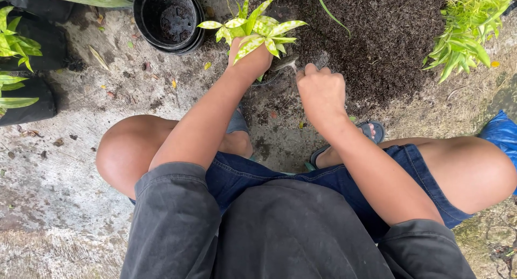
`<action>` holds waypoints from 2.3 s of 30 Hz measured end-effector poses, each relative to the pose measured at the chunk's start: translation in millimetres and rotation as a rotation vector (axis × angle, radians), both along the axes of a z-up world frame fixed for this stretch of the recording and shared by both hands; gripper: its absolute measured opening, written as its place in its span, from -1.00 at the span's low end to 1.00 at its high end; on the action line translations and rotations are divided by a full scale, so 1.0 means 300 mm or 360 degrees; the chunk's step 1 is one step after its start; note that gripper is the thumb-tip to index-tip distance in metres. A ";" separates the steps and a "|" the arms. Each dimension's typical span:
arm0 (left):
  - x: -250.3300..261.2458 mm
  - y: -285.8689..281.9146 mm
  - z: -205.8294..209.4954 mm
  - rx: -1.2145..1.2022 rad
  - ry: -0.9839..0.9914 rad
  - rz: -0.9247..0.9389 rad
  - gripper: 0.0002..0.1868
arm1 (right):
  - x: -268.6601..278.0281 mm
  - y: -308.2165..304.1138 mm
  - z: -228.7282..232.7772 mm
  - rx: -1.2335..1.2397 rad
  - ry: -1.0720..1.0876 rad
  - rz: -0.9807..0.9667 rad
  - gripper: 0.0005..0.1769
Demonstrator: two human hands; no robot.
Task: A person is sitting on the ground, using a small hand trowel to fill a black plastic pot with soil around a yellow-leafed plant.
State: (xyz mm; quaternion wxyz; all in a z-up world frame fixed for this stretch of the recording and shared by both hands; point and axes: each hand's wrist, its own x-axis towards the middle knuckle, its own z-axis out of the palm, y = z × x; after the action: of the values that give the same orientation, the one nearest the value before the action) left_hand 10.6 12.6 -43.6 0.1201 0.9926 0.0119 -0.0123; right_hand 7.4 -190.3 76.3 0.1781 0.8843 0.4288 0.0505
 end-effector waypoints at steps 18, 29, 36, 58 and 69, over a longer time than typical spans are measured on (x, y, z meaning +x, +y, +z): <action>0.010 -0.009 0.009 -0.0041 0.0109 -0.0017 -0.78 | -0.008 0.008 -0.117 0.0098 -0.0155 -0.0104 -0.77; 0.001 0.000 0.023 -0.0009 0.0091 -0.0001 -0.78 | 0.010 0.007 -0.061 0.0094 -0.0161 -0.0143 -0.72; 0.006 -0.013 0.032 -0.0005 0.0072 -0.0003 -0.76 | 0.040 -0.060 -0.087 0.0199 -0.0018 -0.0143 -0.69; 0.054 -0.275 -0.304 0.0388 0.0195 -0.0044 -0.89 | 0.105 -0.458 -0.111 0.0693 0.1437 -0.1366 -0.47; 0.091 -0.391 -0.231 -0.0110 0.1300 -0.0600 -0.63 | -0.280 -0.521 -0.481 0.0943 0.2104 -0.2029 -0.40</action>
State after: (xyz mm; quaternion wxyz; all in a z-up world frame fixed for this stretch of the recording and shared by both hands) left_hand 37.8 -104.6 -112.8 0.1341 0.8866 -0.1231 -0.4252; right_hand -76.6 -346.6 -68.1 -0.3358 0.8098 -0.1484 -0.4577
